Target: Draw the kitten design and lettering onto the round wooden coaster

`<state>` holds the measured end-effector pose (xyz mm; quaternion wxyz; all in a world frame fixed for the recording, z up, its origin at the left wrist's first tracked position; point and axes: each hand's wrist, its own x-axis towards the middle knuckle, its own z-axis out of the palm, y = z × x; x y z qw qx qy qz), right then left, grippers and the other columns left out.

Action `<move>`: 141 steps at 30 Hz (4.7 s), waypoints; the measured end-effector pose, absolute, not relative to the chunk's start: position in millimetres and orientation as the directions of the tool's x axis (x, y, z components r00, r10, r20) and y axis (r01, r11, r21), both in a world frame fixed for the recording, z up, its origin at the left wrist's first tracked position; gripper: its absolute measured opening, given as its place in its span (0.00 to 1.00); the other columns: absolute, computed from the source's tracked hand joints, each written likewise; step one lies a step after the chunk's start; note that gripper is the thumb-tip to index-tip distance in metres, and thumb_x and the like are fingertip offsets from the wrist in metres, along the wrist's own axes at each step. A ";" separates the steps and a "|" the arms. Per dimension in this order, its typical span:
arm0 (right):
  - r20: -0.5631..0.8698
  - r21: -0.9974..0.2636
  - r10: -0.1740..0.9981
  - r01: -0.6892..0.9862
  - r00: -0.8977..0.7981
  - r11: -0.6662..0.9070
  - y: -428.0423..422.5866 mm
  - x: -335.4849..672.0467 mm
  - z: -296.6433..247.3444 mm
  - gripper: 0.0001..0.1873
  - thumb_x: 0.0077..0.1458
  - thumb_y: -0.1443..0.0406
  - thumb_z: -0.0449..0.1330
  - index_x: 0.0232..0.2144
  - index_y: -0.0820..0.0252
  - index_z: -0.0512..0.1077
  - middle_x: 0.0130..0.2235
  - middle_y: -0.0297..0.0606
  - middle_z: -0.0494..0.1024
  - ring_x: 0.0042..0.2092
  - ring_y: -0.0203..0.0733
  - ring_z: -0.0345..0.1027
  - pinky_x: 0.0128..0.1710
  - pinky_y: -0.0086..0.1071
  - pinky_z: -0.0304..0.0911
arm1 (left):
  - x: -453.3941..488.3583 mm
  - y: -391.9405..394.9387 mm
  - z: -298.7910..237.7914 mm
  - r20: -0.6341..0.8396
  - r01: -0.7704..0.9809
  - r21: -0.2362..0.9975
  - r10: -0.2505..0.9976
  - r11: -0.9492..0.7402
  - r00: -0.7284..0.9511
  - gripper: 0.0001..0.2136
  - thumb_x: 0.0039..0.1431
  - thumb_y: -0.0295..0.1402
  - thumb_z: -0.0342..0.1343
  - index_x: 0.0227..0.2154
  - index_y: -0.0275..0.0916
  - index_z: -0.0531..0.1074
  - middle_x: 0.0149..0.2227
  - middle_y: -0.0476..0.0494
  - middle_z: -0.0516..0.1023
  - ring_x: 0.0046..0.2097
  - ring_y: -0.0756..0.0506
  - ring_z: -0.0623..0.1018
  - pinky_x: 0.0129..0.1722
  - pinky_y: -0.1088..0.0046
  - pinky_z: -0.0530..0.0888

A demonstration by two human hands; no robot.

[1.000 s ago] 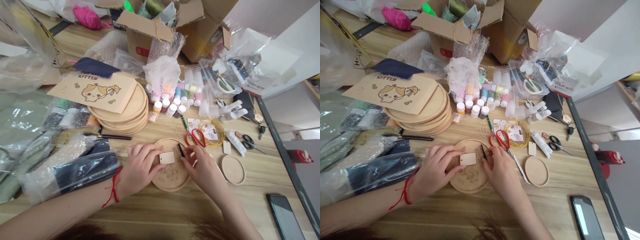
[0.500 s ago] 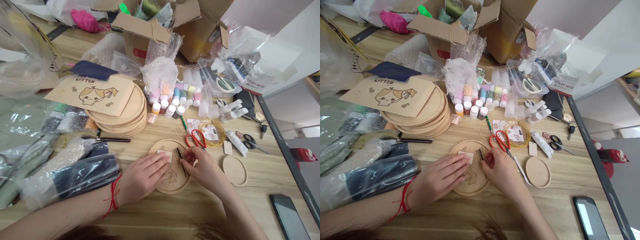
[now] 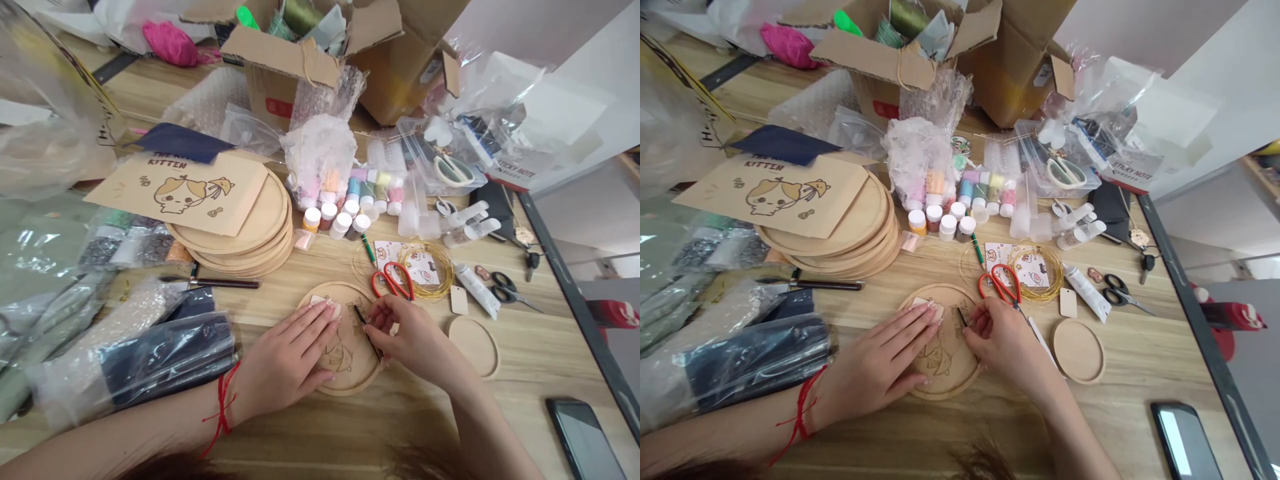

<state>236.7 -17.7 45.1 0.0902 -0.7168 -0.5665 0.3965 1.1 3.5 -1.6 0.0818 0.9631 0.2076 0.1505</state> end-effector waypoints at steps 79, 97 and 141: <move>-0.259 -0.964 0.931 -0.126 0.256 -0.234 14.1 208.1 6.8 0.16 0.47 0.55 0.70 0.32 0.56 0.70 0.34 0.38 0.82 0.28 0.41 0.76 0.32 0.37 0.75 | 4.7 -1.9 0.5 0.226 0.493 0.204 0.531 -0.846 0.817 0.32 0.64 0.47 0.50 0.64 0.29 0.58 0.65 0.30 0.60 0.66 0.33 0.60 0.63 0.54 0.61; 0.047 -0.982 0.909 0.187 0.414 -0.035 -4.6 194.1 1.7 0.08 0.61 0.59 0.59 0.32 0.55 0.67 0.27 0.33 0.75 0.27 0.39 0.70 0.31 0.36 0.69 | 4.1 -3.1 -1.5 0.236 0.477 0.259 0.534 -0.840 0.812 0.29 0.64 0.45 0.51 0.63 0.32 0.60 0.66 0.27 0.57 0.67 0.30 0.59 0.62 0.48 0.63; 0.220 -0.901 0.916 0.429 0.336 0.059 1.3 191.9 -8.1 0.06 0.55 0.69 0.60 0.30 0.56 0.66 0.27 0.33 0.72 0.26 0.38 0.68 0.25 0.33 0.65 | 6.0 1.2 0.3 0.221 0.474 0.367 0.569 -0.801 0.792 0.28 0.65 0.45 0.51 0.61 0.30 0.63 0.66 0.29 0.59 0.68 0.34 0.57 0.66 0.52 0.60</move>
